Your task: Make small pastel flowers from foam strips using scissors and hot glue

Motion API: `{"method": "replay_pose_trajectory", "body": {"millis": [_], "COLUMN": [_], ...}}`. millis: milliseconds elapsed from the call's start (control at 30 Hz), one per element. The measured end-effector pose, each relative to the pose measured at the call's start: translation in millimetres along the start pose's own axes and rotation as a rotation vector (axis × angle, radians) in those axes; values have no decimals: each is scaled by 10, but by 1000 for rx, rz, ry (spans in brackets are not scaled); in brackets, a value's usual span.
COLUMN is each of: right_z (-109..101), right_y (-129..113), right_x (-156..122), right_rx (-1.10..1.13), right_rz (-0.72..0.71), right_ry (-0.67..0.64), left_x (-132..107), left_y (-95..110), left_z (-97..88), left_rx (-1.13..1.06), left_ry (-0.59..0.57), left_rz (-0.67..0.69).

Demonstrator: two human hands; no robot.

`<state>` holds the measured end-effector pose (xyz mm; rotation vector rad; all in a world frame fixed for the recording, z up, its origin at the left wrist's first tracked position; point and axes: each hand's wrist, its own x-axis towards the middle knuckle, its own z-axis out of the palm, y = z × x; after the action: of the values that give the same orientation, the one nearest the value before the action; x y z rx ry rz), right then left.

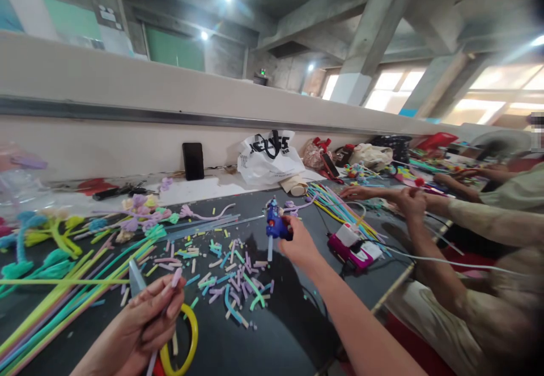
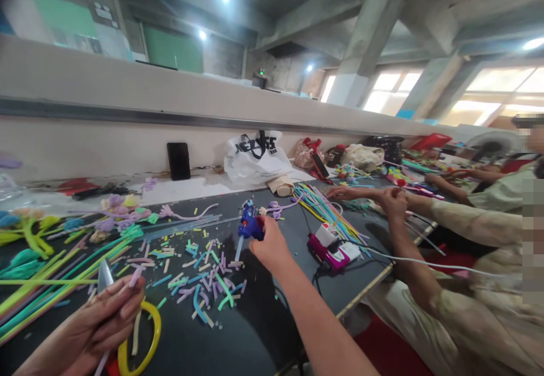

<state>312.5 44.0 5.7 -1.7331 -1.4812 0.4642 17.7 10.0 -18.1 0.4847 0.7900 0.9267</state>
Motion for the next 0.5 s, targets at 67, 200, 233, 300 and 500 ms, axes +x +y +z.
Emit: {"method": "replay_pose_trajectory", "body": {"millis": [67, 200, 233, 300, 500], "right_z": [22, 255, 337, 491, 720], "right_y": [-116, -329, -359, -386, -378], "right_x": [-102, -457, -545, -681, -796], "right_rx": [499, 1164, 1231, 1297, 1286], "right_rz": [26, 54, 66, 87, 164], "right_ry": [-51, -349, -414, -497, -551], "left_x": [11, 45, 55, 76, 106], "left_y": [-12, -44, -53, -71, -106], "left_z": [12, 54, 64, 73, 63], "left_rx": [-7, 3, 15, 43, 68], "left_ry": [12, -7, -20, -47, -37], "left_rz": [14, 48, 60, 90, 139]}}
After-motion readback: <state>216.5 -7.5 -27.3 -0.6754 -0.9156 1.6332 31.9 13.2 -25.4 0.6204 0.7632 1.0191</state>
